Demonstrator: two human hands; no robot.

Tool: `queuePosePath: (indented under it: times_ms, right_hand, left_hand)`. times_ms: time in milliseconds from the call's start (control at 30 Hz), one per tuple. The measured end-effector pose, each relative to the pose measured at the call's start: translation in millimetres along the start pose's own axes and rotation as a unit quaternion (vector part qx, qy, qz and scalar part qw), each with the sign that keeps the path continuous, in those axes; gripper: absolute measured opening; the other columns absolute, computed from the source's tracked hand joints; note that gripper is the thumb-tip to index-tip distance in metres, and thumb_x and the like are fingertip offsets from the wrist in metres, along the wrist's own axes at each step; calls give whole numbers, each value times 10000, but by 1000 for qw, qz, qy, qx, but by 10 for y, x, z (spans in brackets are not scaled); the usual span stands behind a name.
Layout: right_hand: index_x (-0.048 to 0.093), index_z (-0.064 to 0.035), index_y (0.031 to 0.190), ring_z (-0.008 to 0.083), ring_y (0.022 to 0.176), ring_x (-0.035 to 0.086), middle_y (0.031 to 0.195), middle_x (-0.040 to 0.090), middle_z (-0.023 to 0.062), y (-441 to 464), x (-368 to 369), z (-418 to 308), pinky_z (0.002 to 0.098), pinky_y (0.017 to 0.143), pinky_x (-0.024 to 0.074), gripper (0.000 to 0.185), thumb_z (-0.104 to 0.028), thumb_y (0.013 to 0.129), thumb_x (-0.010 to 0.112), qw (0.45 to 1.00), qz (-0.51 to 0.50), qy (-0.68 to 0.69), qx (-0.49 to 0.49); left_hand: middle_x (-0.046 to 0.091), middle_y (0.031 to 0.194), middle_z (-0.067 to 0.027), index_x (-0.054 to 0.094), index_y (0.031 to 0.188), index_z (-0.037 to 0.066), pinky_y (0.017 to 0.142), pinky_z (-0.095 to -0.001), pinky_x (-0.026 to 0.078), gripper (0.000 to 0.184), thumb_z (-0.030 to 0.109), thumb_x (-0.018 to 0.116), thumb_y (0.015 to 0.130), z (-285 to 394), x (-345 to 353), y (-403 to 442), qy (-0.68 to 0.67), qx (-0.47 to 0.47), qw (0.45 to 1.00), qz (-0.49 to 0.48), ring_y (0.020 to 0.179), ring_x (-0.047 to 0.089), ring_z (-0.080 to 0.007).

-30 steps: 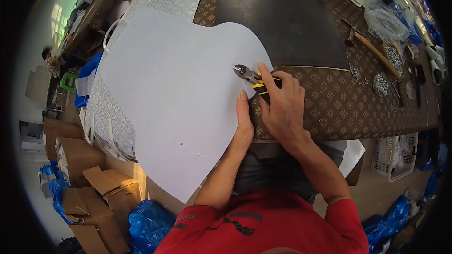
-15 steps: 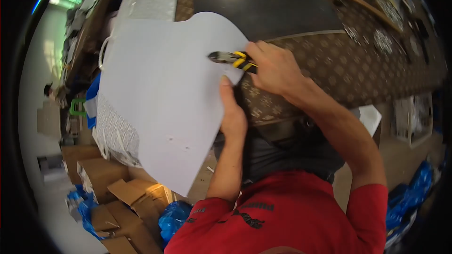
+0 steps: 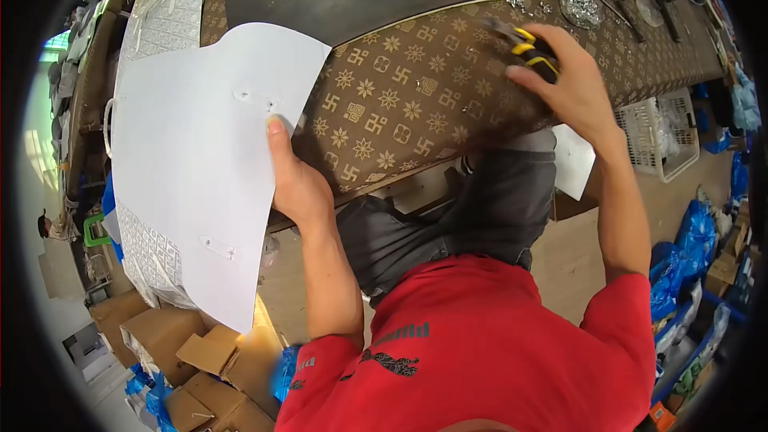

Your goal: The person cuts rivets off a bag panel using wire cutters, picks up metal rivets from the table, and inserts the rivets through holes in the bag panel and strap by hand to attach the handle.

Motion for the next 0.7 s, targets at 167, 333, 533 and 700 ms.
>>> queuePosePath:
  times_ms: [167, 333, 533, 700]
  right_hand:
    - [638, -55, 1279, 310, 1064, 651, 1167, 677, 114, -118, -135, 314, 374, 930, 513, 533, -207, 809, 840, 977, 53, -203, -22]
    - [694, -89, 1212, 287, 1087, 627, 1150, 675, 97, 51, 158, -203, 350, 909, 500, 399, -179, 837, 795, 968, 111, -182, -135]
    - [726, -98, 1117, 292, 1070, 615, 1086, 660, 107, 202, 921, -556, 373, 911, 499, 254, -126, 865, 739, 986, -72, -10, -150]
    - [721, -79, 1086, 297, 1065, 616, 1086, 662, 109, 297, 995, -664, 382, 915, 503, 227, -110, 862, 731, 983, -106, -24, -145]
  left_hand:
    - [586, 1363, -146, 533, 1371, -84, 1084, -360, 425, 439, 64, 660, 978, 51, 5, -25, -1, -22, 1000, -13, 1225, 563, -227]
    - [587, 1367, -141, 538, 1370, -83, 1082, -357, 426, 446, 52, 672, 966, -24, -8, -24, 12, -34, 999, -38, 1224, 564, -223]
    - [601, 1354, -136, 540, 1381, -68, 1084, -349, 423, 455, 47, 676, 962, -26, -47, -35, 30, -33, 999, -22, 1213, 571, -222]
    - [622, 1325, -126, 590, 1331, -63, 1082, -356, 415, 401, 115, 674, 981, 26, -41, -89, 67, -53, 996, -13, 1202, 576, -233]
Point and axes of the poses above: each hand's wrist, its own y-axis towards the middle knuckle, its own x-axis out of the palm, z = x × y, the point moved 4 cm from there along y, towards the middle knuckle
